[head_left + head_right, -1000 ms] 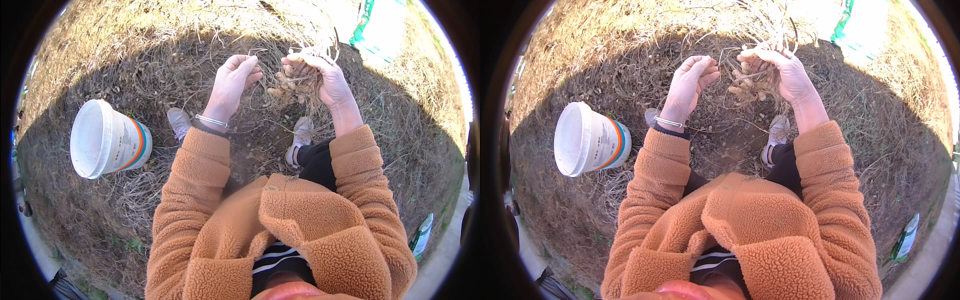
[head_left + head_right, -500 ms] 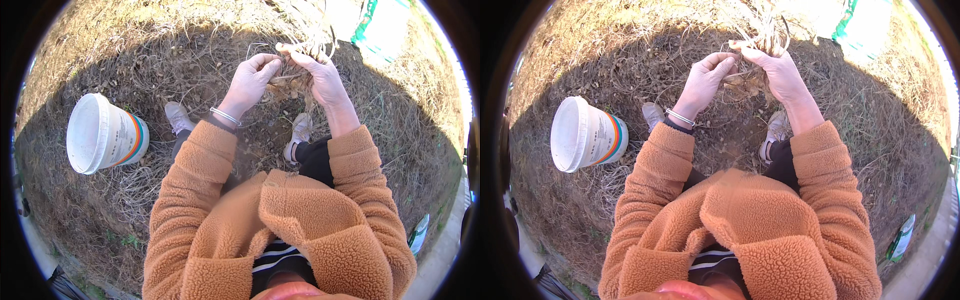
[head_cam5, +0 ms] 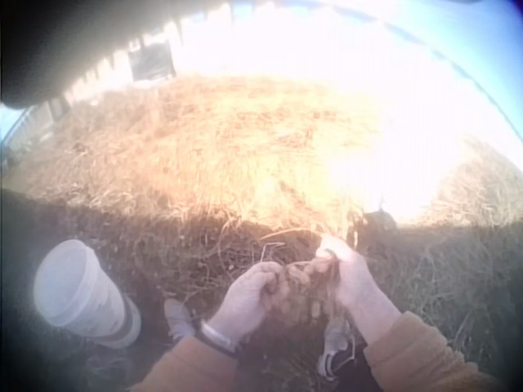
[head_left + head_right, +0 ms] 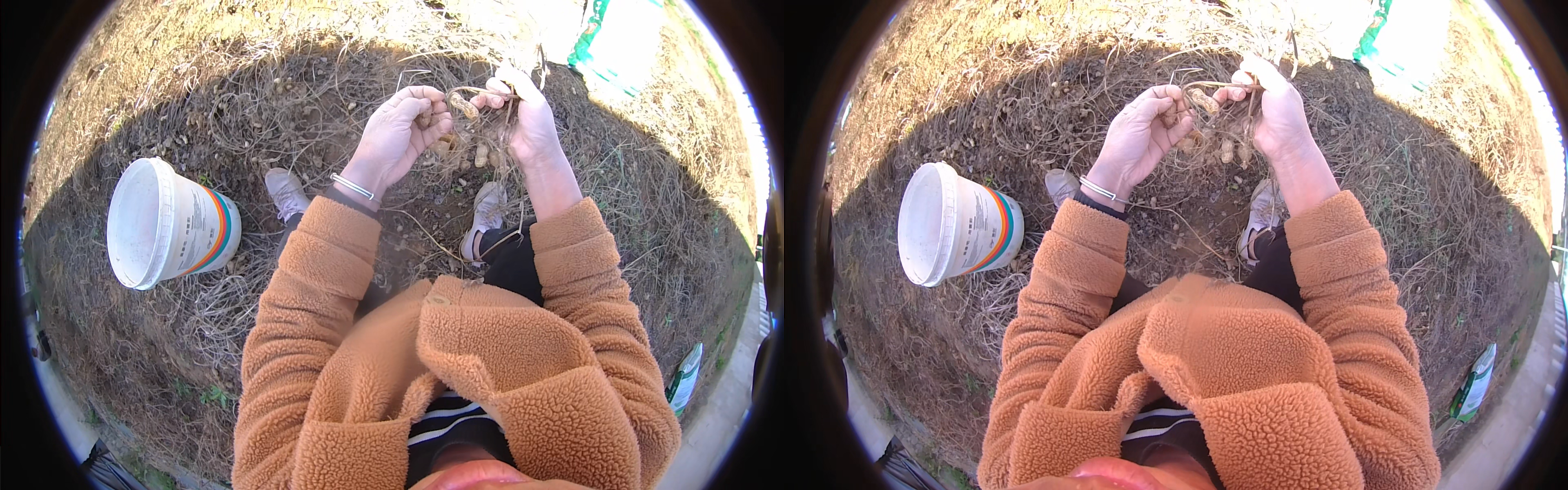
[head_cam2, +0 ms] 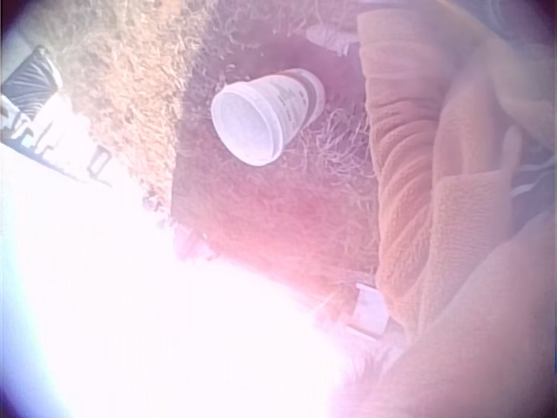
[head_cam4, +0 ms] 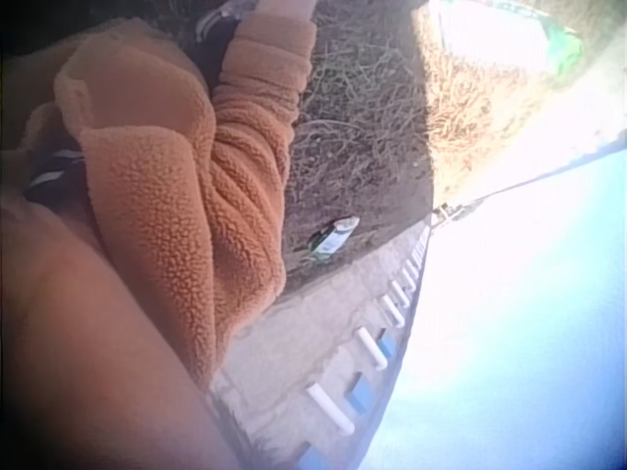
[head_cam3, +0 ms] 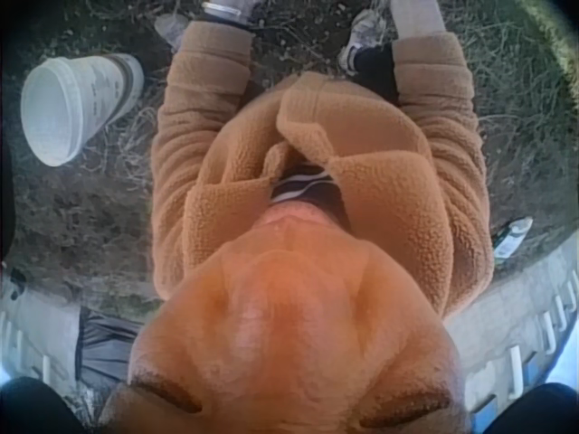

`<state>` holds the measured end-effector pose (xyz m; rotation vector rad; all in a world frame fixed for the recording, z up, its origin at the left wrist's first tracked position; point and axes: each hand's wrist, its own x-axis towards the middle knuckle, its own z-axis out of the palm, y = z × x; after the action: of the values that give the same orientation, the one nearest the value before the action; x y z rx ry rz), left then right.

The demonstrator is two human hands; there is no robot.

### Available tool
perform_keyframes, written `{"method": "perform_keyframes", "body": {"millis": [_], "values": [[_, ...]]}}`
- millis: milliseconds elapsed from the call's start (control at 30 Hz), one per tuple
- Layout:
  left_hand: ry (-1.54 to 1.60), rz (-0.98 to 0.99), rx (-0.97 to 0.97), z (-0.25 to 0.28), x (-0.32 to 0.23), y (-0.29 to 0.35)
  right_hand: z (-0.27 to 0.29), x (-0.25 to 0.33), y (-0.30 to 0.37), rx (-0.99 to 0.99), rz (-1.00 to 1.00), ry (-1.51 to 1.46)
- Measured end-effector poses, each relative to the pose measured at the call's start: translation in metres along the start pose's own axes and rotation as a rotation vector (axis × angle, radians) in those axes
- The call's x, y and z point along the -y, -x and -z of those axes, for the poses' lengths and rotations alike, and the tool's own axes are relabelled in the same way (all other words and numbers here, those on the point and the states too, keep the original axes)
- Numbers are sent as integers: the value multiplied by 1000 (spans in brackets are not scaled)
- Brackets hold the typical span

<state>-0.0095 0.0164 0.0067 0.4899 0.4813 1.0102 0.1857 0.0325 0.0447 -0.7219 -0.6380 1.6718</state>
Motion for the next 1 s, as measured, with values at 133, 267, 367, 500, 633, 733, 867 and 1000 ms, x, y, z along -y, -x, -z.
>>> {"method": "perform_keyframes", "body": {"millis": [133, 267, 367, 500, 633, 733, 867, 1000], "values": [[-83, 15, -3, -9, 5, 5, -5, -1, 3, -53, 1, 48], [-171, -10, -16, -13, 11, 3, -13, -3, 7, -56, -26, 120], [-325, -33, -140, -11, 16, 1, -16, -6, 5, -76, 12, 99], [-390, -258, -428, 2, 3, -6, -11, -3, 3, -24, -114, -6], [123, -186, -486, 21, -22, -4, -2, 6, 2, -13, -145, -151], [86, -18, -411, 20, -18, -1, 4, 20, -1, 12, -51, -78], [-56, 155, -175, 5, 1, 3, 9, 29, 2, -28, 62, 0], [-87, 305, -1, -16, 23, 7, 8, 26, 3, 56, -14, -178]]}}
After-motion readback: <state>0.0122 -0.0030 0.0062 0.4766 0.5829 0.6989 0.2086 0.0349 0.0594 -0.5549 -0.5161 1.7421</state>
